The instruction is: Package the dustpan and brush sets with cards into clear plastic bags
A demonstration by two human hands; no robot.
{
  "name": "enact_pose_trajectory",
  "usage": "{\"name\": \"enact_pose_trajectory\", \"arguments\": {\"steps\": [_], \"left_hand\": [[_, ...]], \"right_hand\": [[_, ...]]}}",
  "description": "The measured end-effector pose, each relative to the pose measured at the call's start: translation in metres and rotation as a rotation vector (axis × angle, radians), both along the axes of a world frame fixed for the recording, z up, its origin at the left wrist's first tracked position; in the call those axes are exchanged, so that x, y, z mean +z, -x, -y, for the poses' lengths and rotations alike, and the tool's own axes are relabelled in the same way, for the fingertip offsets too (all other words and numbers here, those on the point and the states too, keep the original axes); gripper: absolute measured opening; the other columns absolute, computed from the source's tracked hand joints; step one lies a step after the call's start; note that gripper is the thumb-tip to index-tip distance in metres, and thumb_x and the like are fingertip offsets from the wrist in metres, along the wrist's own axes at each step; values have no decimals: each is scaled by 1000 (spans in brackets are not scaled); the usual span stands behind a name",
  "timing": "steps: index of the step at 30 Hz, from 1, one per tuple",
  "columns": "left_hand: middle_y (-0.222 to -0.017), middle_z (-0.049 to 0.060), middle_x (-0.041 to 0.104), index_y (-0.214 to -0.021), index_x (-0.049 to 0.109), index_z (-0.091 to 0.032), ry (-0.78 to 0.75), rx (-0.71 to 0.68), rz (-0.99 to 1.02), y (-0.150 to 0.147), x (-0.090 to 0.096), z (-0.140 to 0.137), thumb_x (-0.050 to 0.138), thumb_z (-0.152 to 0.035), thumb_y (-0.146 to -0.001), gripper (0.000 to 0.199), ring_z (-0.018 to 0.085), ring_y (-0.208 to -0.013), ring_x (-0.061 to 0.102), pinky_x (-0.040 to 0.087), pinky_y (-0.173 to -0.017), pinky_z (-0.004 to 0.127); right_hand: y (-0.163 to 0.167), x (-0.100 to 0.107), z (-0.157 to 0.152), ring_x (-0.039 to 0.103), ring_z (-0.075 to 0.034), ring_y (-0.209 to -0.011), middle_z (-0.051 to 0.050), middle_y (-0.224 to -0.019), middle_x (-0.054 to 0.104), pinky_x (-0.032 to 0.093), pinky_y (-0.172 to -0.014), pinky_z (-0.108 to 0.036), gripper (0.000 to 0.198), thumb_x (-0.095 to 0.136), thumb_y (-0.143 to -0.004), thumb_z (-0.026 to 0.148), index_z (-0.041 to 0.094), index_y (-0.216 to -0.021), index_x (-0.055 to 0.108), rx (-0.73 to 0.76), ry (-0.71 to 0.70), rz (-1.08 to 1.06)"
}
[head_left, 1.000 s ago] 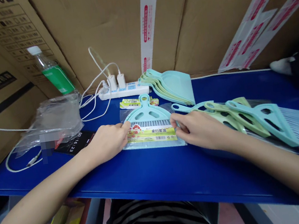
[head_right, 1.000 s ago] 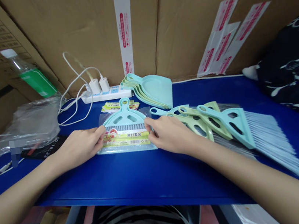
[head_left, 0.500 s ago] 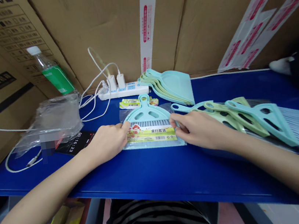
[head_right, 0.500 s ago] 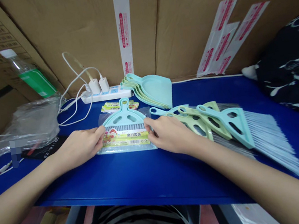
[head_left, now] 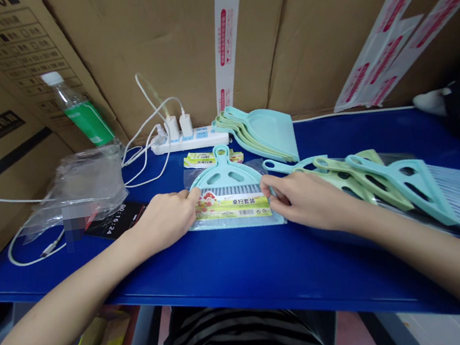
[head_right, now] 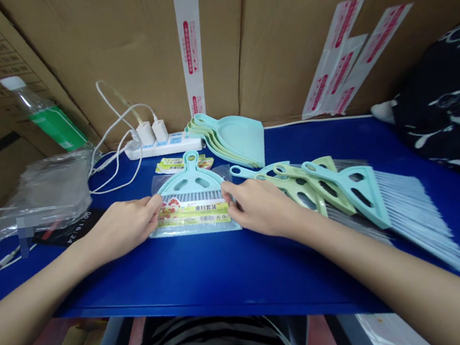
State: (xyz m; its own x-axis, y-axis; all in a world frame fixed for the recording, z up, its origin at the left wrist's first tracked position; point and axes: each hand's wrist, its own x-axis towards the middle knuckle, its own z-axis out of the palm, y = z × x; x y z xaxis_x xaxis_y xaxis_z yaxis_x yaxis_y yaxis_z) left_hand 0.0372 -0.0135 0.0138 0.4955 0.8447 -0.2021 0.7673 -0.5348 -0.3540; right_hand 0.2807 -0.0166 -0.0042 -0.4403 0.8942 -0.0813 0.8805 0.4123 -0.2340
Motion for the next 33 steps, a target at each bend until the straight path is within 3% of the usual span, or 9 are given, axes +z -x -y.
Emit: {"name": "enact_pose_trajectory", "arguments": {"steps": [33], "left_hand": [[-85,9,69,-100,54,-14,30,31,-21,-3,2,1,37,-16,-93,18,23,-72,68,45,-58,30]], "right_hand": [[0,-1,-1,44,-15,-45,4,-48,49,24,-51,-28,7,38,-81,16,23,-80,40,11,-22,5]]}}
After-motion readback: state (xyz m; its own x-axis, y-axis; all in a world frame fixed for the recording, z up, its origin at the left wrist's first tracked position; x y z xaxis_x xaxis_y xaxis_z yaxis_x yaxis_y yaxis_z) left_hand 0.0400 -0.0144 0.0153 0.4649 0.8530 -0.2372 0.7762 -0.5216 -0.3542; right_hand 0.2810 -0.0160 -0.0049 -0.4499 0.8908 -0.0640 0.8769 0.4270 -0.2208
